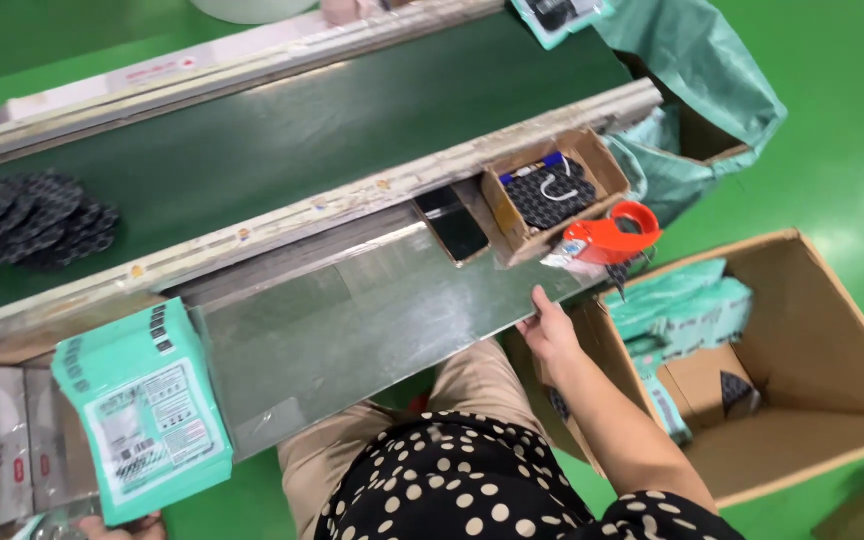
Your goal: The recorder is taking stacks of black face masks and putting them into green plastic envelopes on a conveyor belt.
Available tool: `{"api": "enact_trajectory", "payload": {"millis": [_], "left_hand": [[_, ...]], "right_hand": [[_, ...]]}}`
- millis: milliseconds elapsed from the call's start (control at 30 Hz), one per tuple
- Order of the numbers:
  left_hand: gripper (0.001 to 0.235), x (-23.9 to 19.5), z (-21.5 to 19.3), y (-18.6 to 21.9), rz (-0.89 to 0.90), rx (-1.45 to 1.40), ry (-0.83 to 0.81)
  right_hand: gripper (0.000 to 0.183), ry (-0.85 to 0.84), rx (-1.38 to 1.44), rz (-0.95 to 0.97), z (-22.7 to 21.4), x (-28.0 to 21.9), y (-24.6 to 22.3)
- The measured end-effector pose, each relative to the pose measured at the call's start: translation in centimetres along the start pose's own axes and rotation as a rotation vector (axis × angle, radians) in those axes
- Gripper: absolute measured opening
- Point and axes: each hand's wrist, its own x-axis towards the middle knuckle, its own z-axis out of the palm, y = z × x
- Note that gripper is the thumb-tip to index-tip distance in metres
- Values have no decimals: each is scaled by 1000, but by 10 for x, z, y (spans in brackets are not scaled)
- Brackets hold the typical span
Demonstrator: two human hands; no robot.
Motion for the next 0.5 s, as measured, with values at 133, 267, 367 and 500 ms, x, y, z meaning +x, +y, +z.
{"api": "enact_trajectory", "payload": {"millis": [133,267,367,500], "left_hand": [[70,30,13,-3,-108,-150,55],[54,6,15,-2,-129,-245,120],[43,-1,19,-12,-107,-277,195],[41,11,8,-28,-124,-249,247]], "right_hand": [[27,-4,-4,11,0,-20,-3],[22,71,-29,37,-24,-30,-4],[18,66,-77,38,-48,-19,-9],[21,85,-55,54,-46,-17,-9]]}}
